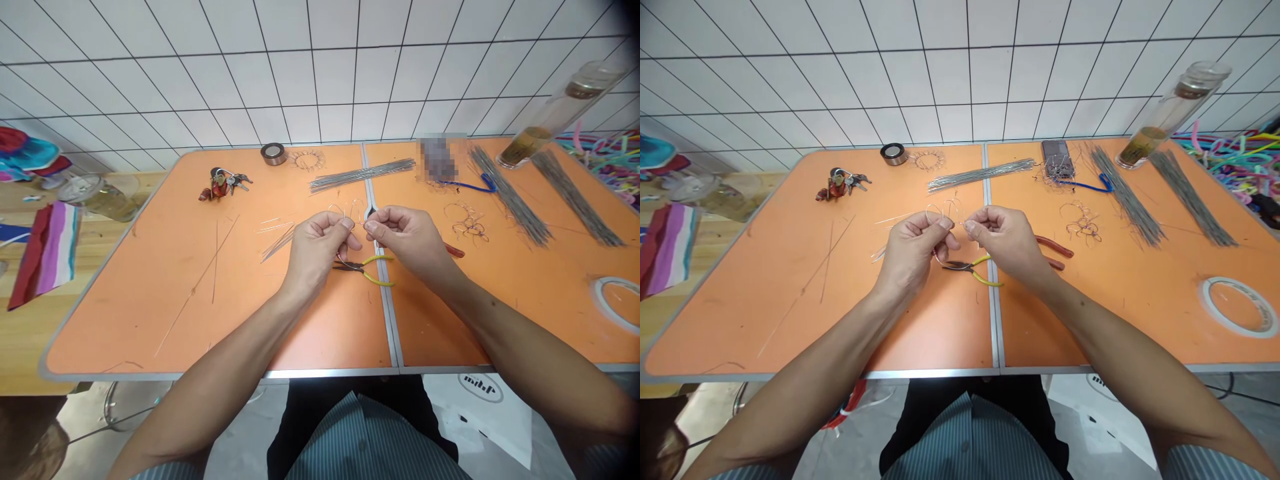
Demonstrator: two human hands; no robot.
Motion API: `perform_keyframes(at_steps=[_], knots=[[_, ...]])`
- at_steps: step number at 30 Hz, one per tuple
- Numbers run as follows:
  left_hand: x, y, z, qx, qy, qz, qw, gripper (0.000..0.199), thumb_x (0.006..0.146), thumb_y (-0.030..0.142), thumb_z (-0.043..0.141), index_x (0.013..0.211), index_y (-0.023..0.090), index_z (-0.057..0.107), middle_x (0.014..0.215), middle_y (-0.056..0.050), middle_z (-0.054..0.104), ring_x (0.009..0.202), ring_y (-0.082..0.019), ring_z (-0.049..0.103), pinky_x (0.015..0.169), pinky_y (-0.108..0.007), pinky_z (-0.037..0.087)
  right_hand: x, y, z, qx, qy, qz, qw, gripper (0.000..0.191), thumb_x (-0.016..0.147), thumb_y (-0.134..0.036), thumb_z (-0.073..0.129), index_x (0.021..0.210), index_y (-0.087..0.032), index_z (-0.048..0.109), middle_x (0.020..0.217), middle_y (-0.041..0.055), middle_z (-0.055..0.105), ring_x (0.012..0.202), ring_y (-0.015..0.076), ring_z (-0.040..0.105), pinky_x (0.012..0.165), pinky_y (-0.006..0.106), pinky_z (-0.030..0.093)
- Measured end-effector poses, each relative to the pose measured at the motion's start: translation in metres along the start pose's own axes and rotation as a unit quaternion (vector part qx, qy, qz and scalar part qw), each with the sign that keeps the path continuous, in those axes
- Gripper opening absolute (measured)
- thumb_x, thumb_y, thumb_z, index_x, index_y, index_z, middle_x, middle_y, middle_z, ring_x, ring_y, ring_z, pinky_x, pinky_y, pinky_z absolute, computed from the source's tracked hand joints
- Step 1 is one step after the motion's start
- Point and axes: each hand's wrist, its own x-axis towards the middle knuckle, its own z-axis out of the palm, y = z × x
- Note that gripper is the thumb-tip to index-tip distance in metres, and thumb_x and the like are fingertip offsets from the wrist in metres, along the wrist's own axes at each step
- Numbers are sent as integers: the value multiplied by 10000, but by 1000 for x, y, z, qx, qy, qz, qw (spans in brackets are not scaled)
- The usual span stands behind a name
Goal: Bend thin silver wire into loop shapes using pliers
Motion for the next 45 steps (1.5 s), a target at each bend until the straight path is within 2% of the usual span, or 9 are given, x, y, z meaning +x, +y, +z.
perform_keyframes(at_steps=[3, 10, 21, 25, 28, 31, 37, 45], knots=[[-1, 0, 0, 9, 1, 5, 1000, 195, 916, 298, 759, 771, 183, 695, 658, -7, 733, 488, -80, 536, 523, -223, 452, -1, -4, 3, 15, 15, -11, 1000, 192, 927, -367, 738, 847, -193, 721, 777, 9, 636, 707, 144, 527, 639, 293, 409], [1, -1, -1, 8, -4, 4, 1000, 195, 922, 319, 762, 789, 187, 707, 664, -2, 728, 480, -80, 533, 512, -225, 440, 0, -5, 2, 14, -21, -16, 1000, 203, 941, -389, 719, 888, -193, 736, 725, -15, 599, 665, 134, 491, 621, 298, 381], [-3, -4, -1, 45, -26, 23, 998, 251, 954, 359, 764, 780, 196, 686, 597, 4, 687, 496, -97, 529, 524, -231, 437, -3, -13, 9, 0, 55, -11, 998, 151, 882, -292, 725, 774, -197, 683, 705, -10, 591, 636, 125, 469, 590, 299, 352], [-2, -3, -2, 48, -19, 27, 998, 254, 948, 371, 780, 788, 194, 693, 595, 3, 685, 485, -100, 525, 518, -238, 438, -2, -12, 4, 6, 8, -5, 1000, 162, 903, -342, 727, 842, -192, 714, 726, -11, 598, 654, 131, 486, 611, 303, 371], [0, -2, -3, 36, -36, 29, 998, 239, 953, 383, 785, 836, 184, 720, 643, -4, 715, 503, -93, 541, 537, -231, 451, 0, -9, 0, 9, -24, -26, 999, 197, 935, -371, 709, 856, -192, 723, 735, -10, 604, 672, 136, 496, 638, 306, 386], [1, -2, -4, 19, -62, 20, 998, 247, 945, 420, 797, 926, 177, 754, 755, -34, 784, 569, -100, 606, 597, -231, 502, 1, -6, -3, 13, 5, -49, 999, 200, 933, -364, 721, 829, -194, 720, 765, 0, 629, 693, 139, 507, 656, 307, 397], [-2, -3, -3, 32, -66, 23, 997, 254, 944, 430, 802, 965, 177, 798, 881, -76, 846, 632, -127, 678, 669, -265, 570, 2, -3, -8, 9, 35, -28, 999, 204, 926, -381, 758, 843, -195, 754, 777, 9, 638, 713, 150, 514, 662, 315, 399], [-3, -6, -3, 28, -75, 33, 996, 248, 961, 425, 792, 994, 179, 803, 890, -77, 852, 637, -130, 707, 684, -270, 598, 3, -7, -10, 42, 28, -16, 999, 246, 889, -399, 781, 769, -193, 724, 687, -11, 574, 658, 135, 466, 620, 315, 353]])
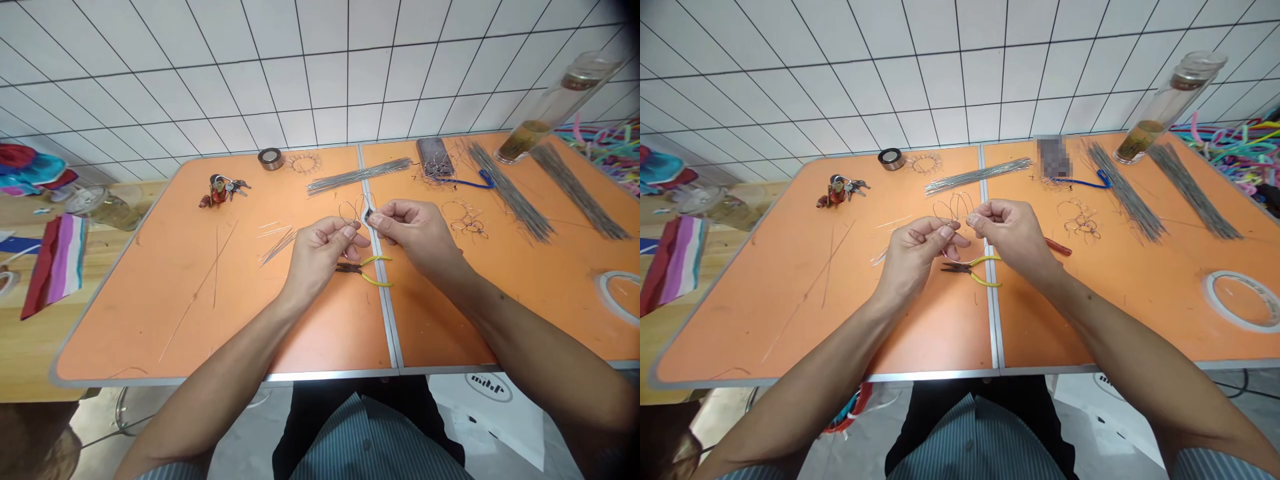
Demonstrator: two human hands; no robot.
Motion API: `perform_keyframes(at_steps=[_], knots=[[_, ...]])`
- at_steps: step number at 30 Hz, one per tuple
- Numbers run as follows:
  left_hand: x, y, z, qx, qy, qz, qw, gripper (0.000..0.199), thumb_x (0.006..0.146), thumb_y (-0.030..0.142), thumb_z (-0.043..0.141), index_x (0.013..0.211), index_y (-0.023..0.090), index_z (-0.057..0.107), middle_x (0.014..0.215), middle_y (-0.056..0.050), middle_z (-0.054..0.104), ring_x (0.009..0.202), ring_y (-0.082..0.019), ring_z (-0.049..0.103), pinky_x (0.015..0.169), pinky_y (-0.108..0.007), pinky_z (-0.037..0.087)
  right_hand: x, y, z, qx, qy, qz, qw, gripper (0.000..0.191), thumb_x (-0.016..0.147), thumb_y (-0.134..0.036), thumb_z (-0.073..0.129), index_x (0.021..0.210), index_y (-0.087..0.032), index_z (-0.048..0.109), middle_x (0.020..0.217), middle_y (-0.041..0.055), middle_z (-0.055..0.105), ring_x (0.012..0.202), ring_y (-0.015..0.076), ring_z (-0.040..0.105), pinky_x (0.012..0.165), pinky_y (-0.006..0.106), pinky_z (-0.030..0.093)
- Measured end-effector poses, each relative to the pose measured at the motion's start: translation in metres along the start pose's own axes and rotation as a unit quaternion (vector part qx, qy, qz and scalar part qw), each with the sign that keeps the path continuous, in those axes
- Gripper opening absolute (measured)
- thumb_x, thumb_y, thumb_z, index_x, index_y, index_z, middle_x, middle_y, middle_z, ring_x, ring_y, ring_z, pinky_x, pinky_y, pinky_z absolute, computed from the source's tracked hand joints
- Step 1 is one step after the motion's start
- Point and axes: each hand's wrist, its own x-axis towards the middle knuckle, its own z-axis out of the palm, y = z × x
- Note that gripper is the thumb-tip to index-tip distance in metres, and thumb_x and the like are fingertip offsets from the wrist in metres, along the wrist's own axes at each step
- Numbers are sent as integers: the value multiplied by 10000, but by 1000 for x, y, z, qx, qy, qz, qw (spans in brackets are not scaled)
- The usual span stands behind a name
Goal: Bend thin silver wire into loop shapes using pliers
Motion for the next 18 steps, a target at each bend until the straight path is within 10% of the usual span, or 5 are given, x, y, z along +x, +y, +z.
perform_keyframes(at_steps=[18], knots=[[-1, -5, 8, -19, 60, -14, 998, 368, 909, 401, 837, 674, 190, 650, 568, 0, 677, 472, -91, 552, 499, -215, 456, -9, -11, 20, -71, 12, -9, 997, 228, 893, -250, 703, 687, -194, 625, 614, -59, 423, 591, 101, 336, 562, 307, 249]])
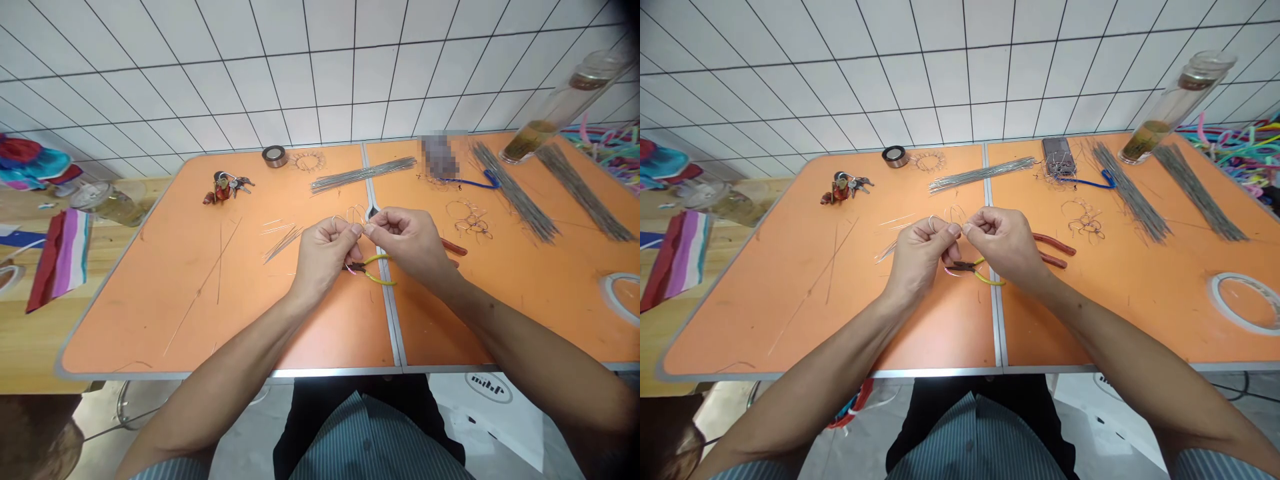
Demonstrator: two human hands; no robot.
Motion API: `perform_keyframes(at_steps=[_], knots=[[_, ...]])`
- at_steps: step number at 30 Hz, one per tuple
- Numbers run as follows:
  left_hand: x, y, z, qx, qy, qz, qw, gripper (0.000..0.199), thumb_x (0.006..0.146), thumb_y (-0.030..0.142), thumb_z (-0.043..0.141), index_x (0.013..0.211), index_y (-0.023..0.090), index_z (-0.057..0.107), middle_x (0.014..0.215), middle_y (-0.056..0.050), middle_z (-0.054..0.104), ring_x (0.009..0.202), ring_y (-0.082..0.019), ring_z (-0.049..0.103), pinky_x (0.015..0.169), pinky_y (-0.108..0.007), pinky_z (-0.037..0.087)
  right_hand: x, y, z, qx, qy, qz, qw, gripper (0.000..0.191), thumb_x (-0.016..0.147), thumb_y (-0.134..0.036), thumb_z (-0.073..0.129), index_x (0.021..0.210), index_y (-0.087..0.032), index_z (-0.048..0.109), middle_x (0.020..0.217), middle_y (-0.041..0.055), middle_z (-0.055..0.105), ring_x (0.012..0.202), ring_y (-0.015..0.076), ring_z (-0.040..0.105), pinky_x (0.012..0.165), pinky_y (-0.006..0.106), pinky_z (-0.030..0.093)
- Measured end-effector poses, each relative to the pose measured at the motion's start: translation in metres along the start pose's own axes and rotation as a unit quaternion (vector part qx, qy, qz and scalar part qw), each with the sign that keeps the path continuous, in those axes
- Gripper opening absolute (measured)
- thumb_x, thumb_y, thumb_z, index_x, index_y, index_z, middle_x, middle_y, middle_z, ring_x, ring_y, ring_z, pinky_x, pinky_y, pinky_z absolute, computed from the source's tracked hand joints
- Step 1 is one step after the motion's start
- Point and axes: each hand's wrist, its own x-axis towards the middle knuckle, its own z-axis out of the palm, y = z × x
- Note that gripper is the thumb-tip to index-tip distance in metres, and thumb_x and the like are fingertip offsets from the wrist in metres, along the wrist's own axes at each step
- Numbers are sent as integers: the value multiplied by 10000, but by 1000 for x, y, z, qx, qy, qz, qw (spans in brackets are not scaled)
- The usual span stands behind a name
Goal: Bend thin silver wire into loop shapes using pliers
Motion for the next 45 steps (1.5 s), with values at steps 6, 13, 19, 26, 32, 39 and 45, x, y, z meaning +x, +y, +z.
perform_keyframes(at_steps=[6, 13, 19, 26, 32, 39, 45], knots=[[4, -1, -3, 0, 7, 6, 1000, 357, 890, 440, 859, 717, 189, 674, 617, -5, 702, 497, -91, 555, 511, -216, 457, 4, 10, -6, 26, -51, 11, 998, 261, 948, -383, 729, 785, -186, 679, 688, -39, 490, 643, 114, 393, 599, 302, 293], [13, -2, -10, -8, -32, -17, 999, 341, 873, 494, 861, 815, 188, 722, 702, -15, 745, 519, -91, 574, 548, -226, 466, 10, 23, -12, 59, -77, 10, 995, 319, 977, -440, 725, 783, -195, 658, 716, -22, 567, 674, 124, 489, 641, 292, 369], [13, 0, -11, -31, -27, -32, 999, 287, 887, 417, 830, 769, 183, 714, 755, -32, 773, 547, -85, 584, 571, -221, 464, 12, 24, -11, 80, -76, 17, 994, 204, 963, -395, 729, 927, -194, 736, 810, -5, 650, 690, 128, 534, 673, 296, 431], [13, 2, -10, -35, -39, -56, 997, 298, 873, 431, 836, 770, 190, 694, 798, -47, 800, 553, -90, 598, 587, -230, 489, 13, 23, -10, 50, -51, 12, 997, 154, 905, -340, 748, 870, -192, 725, 826, 11, 687, 684, 131, 545, 660, 297, 437], [11, 1, -9, 4, -26, -34, 999, 280, 884, 381, 819, 732, 188, 684, 742, -43, 782, 543, -93, 592, 579, -234, 469, 11, 25, -5, 48, -28, 5, 998, 143, 885, -329, 748, 875, -189, 724, 864, 23, 709, 714, 138, 556, 671, 300, 434], [7, -3, -4, -7, 0, -13, 1000, 253, 896, 349, 793, 743, 191, 667, 694, -21, 751, 521, -88, 584, 555, -226, 460, 8, 21, -1, 59, -8, 6, 998, 158, 876, -338, 738, 844, -187, 707, 803, 9, 675, 678, 129, 503, 634, 297, 389], [11, 3, -9, -34, -9, -47, 998, 302, 905, 484, 806, 880, 188, 752, 896, -56, 817, 641, -102, 664, 666, -235, 571, 11, 23, -4, 57, -31, 36, 997, 188, 874, -363, 756, 849, -183, 708, 789, 3, 647, 679, 129, 500, 629, 291, 379]])
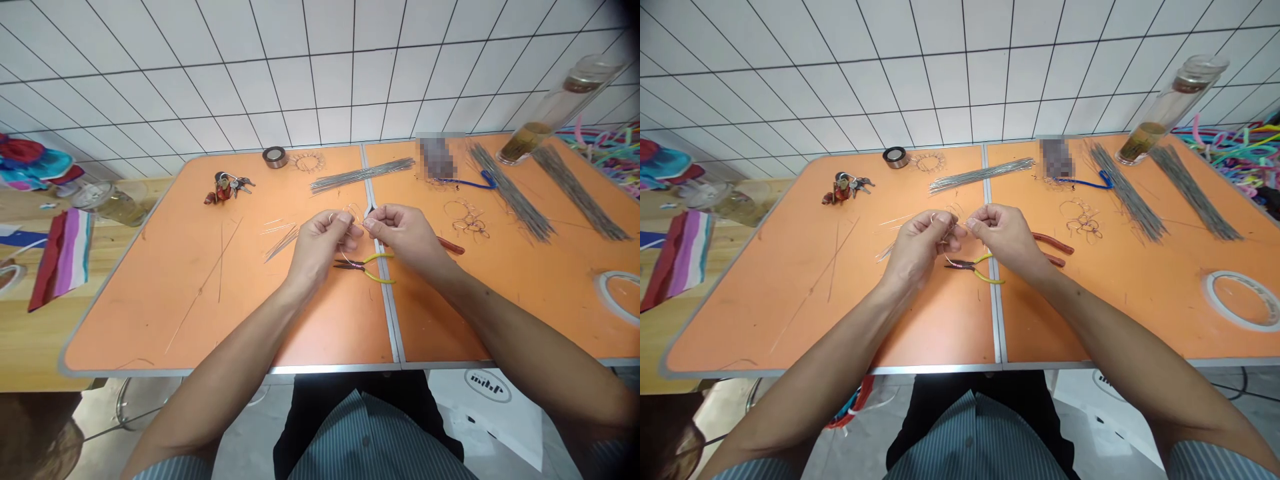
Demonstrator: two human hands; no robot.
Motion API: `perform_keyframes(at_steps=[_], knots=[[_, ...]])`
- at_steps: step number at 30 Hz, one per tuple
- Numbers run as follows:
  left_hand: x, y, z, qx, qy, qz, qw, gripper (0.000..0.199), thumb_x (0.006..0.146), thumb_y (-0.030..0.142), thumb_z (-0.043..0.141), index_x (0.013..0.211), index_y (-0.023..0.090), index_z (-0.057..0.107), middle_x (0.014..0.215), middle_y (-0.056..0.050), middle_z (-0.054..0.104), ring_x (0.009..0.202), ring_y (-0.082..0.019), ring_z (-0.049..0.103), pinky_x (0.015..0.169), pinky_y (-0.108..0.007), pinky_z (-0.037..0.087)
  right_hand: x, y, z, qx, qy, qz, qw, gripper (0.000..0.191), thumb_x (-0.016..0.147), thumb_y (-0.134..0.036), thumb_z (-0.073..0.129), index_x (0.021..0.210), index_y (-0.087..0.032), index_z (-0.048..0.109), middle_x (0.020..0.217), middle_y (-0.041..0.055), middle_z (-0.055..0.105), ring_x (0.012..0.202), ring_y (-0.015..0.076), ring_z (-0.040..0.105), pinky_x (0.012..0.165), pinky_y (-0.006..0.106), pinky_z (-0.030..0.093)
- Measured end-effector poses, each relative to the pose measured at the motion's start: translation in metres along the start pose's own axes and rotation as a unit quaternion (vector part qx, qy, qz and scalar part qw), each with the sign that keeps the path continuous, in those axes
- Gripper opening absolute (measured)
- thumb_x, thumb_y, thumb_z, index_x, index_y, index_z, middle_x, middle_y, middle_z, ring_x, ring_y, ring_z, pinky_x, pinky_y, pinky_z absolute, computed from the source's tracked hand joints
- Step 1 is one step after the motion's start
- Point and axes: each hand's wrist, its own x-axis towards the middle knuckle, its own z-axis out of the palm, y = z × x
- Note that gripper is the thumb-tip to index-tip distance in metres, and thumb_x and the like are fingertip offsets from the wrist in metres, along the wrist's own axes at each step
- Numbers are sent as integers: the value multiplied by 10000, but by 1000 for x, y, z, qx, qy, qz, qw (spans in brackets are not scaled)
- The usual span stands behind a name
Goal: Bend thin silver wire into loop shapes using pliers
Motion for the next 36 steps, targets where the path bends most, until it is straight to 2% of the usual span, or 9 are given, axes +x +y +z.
perform_keyframes(at_steps=[2, 5, 11, 16, 19, 22, 25, 29, 36], knots=[[3, 3, -4, -26, 3, -15, 1000, 358, 887, 533, 818, 1002, 196, 786, 1022, -76, 835, 751, -130, 729, 745, -268, 625, 1, 3, -2, -17, -19, 7, 1000, 195, 883, -374, 757, 859, -184, 719, 770, -4, 630, 676, 131, 499, 625, 289, 375], [7, 6, -10, -41, -5, -35, 999, 401, 835, 517, 871, 1042, 183, 790, 1048, -101, 845, 827, -166, 783, 775, -286, 646, 4, 8, -3, -26, -28, 0, 999, 206, 899, -390, 749, 883, -186, 729, 781, -3, 636, 688, 135, 506, 639, 290, 382], [11, 6, -17, -16, -32, -47, 998, 354, 828, 472, 875, 1007, 177, 796, 1031, -100, 847, 793, -169, 796, 709, -274, 655, 4, 10, -2, -53, -23, -29, 998, 196, 914, -378, 725, 868, -188, 715, 824, 1, 663, 716, 136, 506, 676, 300, 384], [13, 3, -19, 26, -22, -39, 999, 307, 833, 459, 870, 932, 183, 780, 982, -86, 842, 765, -161, 785, 655, -249, 630, 1, 7, 0, -67, -37, -33, 997, 178, 926, -356, 713, 875, -186, 724, 828, 9, 668, 736, 143, 526, 673, 299, 387], [13, 3, -19, 28, -4, -24, 999, 315, 816, 456, 883, 893, 177, 759, 939, -84, 836, 720, -151, 768, 643, -248, 619, 2, 10, -1, -57, -47, -24, 997, 170, 940, -354, 711, 942, -189, 747, 839, 11, 675, 724, 143, 552, 663, 297, 420], [15, 5, -20, 18, 25, -6, 999, 319, 808, 455, 886, 871, 180, 739, 923, -78, 831, 702, -147, 761, 634, -247, 608, 4, 13, -3, -44, -36, -12, 998, 168, 930, -354, 740, 985, -197, 762, 870, 20, 700, 731, 150, 594, 670, 301, 459], [17, 6, -22, 15, 35, 4, 999, 318, 807, 457, 888, 869, 187, 732, 921, -70, 828, 704, -149, 762, 625, -242, 599, 5, 14, -5, -49, -20, -11, 999, 146, 919, -344, 752, 925, -199, 752, 838, 16, 691, 700, 139, 566, 640, 297, 430], [17, 7, -24, 19, 19, 2, 1000, 324, 816, 471, 884, 885, 191, 736, 920, -63, 823, 696, -148, 758, 634, -251, 609, 4, 12, -4, -51, -10, -12, 999, 124, 912, -311, 742, 869, -196, 730, 768, 2, 645, 644, 124, 503, 593, 297, 366], [14, 8, -21, 10, -10, -22, 1000, 305, 832, 447, 879, 936, 192, 746, 928, -76, 828, 714, -162, 767, 668, -273, 623, 4, 11, -3, -51, -12, -16, 998, 124, 906, -306, 738, 846, -199, 722, 722, -13, 620, 618, 120, 496, 580, 302, 367]])
